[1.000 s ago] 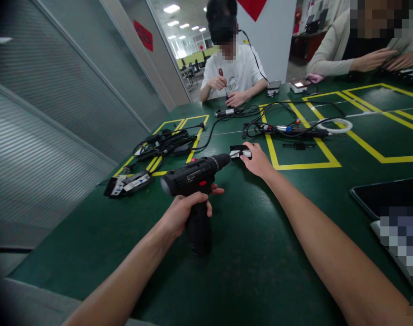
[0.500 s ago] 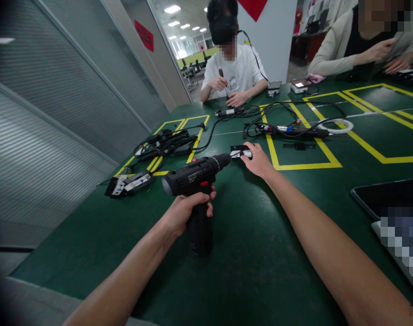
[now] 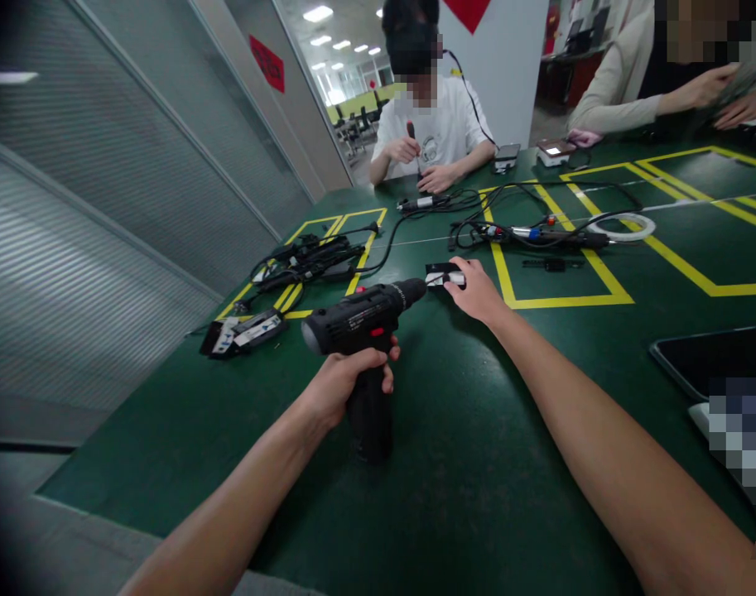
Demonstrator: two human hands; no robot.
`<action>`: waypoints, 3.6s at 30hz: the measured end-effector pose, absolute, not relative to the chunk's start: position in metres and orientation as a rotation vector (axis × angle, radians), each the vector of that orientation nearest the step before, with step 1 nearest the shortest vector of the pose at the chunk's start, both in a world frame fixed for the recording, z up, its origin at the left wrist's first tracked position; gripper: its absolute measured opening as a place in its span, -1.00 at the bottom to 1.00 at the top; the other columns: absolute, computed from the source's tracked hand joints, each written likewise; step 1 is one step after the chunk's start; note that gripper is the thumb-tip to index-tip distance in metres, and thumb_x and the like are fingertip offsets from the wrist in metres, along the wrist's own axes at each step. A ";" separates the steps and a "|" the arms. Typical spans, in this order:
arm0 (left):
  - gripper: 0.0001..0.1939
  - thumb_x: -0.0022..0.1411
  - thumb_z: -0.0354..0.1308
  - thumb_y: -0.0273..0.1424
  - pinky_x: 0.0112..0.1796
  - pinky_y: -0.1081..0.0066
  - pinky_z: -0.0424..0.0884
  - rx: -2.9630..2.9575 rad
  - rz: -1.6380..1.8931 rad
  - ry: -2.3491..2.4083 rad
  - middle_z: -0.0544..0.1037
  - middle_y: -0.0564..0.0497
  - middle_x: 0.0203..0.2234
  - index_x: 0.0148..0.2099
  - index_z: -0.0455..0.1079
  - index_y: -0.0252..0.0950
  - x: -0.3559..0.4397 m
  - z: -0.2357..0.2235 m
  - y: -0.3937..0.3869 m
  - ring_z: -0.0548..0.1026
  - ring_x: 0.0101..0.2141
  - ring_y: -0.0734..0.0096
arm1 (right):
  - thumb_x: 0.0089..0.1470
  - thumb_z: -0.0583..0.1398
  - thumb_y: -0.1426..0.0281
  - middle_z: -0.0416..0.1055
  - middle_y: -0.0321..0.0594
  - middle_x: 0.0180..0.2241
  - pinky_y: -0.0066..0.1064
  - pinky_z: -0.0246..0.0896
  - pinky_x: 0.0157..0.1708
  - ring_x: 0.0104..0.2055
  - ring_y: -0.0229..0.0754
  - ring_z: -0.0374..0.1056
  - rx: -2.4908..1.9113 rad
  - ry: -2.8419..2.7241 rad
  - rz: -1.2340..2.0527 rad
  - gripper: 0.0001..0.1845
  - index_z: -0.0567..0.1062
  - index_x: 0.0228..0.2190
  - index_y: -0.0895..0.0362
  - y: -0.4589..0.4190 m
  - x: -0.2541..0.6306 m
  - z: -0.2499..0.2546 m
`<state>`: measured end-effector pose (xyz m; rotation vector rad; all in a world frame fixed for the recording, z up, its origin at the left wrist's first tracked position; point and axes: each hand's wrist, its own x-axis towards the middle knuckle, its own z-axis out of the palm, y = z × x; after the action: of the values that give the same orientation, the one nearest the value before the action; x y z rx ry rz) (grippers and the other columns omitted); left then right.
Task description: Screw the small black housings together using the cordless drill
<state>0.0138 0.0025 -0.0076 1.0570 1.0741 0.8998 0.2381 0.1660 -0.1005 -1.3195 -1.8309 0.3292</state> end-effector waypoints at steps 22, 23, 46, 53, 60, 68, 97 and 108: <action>-0.77 0.05 0.15 -0.41 -0.46 0.43 0.35 1.039 0.905 1.075 0.41 0.02 -0.35 -0.20 0.36 -0.36 0.014 -0.009 0.003 0.41 -0.59 0.56 | 0.03 0.18 0.28 0.29 -0.05 -0.06 -0.11 0.22 0.00 -0.05 0.04 0.32 -1.350 -1.845 0.330 -0.50 0.35 0.03 0.07 0.162 0.238 -0.095; -0.77 0.05 0.15 -0.41 -0.46 0.43 0.35 1.039 0.905 1.076 0.41 0.01 -0.35 -0.20 0.36 -0.36 0.014 -0.009 0.003 0.41 -0.59 0.56 | 0.03 0.18 0.28 0.29 -0.05 -0.06 -0.11 0.23 0.00 -0.06 0.04 0.32 -1.348 -1.847 0.331 -0.50 0.35 0.03 0.07 0.162 0.237 -0.095; -0.74 0.03 0.18 -0.38 -0.47 0.43 0.34 1.027 0.894 1.082 0.43 0.01 -0.35 -0.19 0.37 -0.35 0.013 -0.010 0.002 0.41 -0.59 0.56 | 0.03 0.17 0.26 0.28 -0.05 -0.05 -0.08 0.23 -0.01 -0.02 0.07 0.31 -1.365 -1.839 0.359 -0.49 0.35 0.04 0.04 0.161 0.237 -0.093; -0.74 0.01 0.18 -0.39 -0.46 0.43 0.35 1.021 0.893 1.089 0.43 0.02 -0.36 -0.19 0.37 -0.35 0.013 -0.008 0.002 0.41 -0.59 0.57 | 0.03 0.17 0.25 0.28 -0.04 -0.04 -0.05 0.22 0.00 -0.02 0.09 0.30 -1.358 -1.833 0.360 -0.49 0.35 0.04 0.05 0.161 0.237 -0.093; -0.72 0.01 0.20 -0.36 -0.48 0.43 0.34 1.011 0.889 1.108 0.43 0.02 -0.37 -0.20 0.37 -0.35 0.014 -0.009 0.003 0.40 -0.61 0.57 | 0.02 0.17 0.27 0.29 -0.05 -0.06 -0.08 0.21 0.01 -0.04 0.05 0.31 -1.347 -1.831 0.364 -0.50 0.35 0.03 0.07 0.162 0.237 -0.095; -0.74 0.01 0.20 -0.37 -0.49 0.45 0.33 1.013 0.890 1.107 0.43 0.02 -0.37 -0.21 0.37 -0.36 0.015 -0.007 0.002 0.39 -0.61 0.58 | 0.03 0.17 0.27 0.27 -0.07 -0.03 -0.10 0.21 0.02 -0.01 0.05 0.30 -1.351 -1.838 0.344 -0.49 0.33 0.05 0.04 0.163 0.238 -0.097; -0.73 0.00 0.21 -0.37 -0.50 0.44 0.34 0.998 0.880 1.112 0.44 0.01 -0.39 -0.21 0.36 -0.35 0.016 -0.004 0.003 0.40 -0.61 0.56 | 0.03 0.17 0.25 0.26 -0.06 -0.02 -0.06 0.22 0.01 0.00 0.08 0.30 -1.358 -1.843 0.349 -0.48 0.33 0.06 0.03 0.163 0.238 -0.097; -0.75 0.03 0.20 -0.37 -0.48 0.44 0.34 1.012 0.877 1.109 0.42 0.02 -0.38 -0.21 0.36 -0.35 0.016 -0.005 0.002 0.40 -0.59 0.55 | 0.03 0.17 0.25 0.26 -0.06 -0.02 -0.10 0.22 0.01 -0.01 0.05 0.31 -1.350 -1.846 0.351 -0.48 0.33 0.05 0.04 0.163 0.238 -0.096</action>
<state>0.0159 0.0020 -0.0053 1.0120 1.1091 0.8772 0.2377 0.1629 -0.0962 -1.3503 -1.8460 0.3509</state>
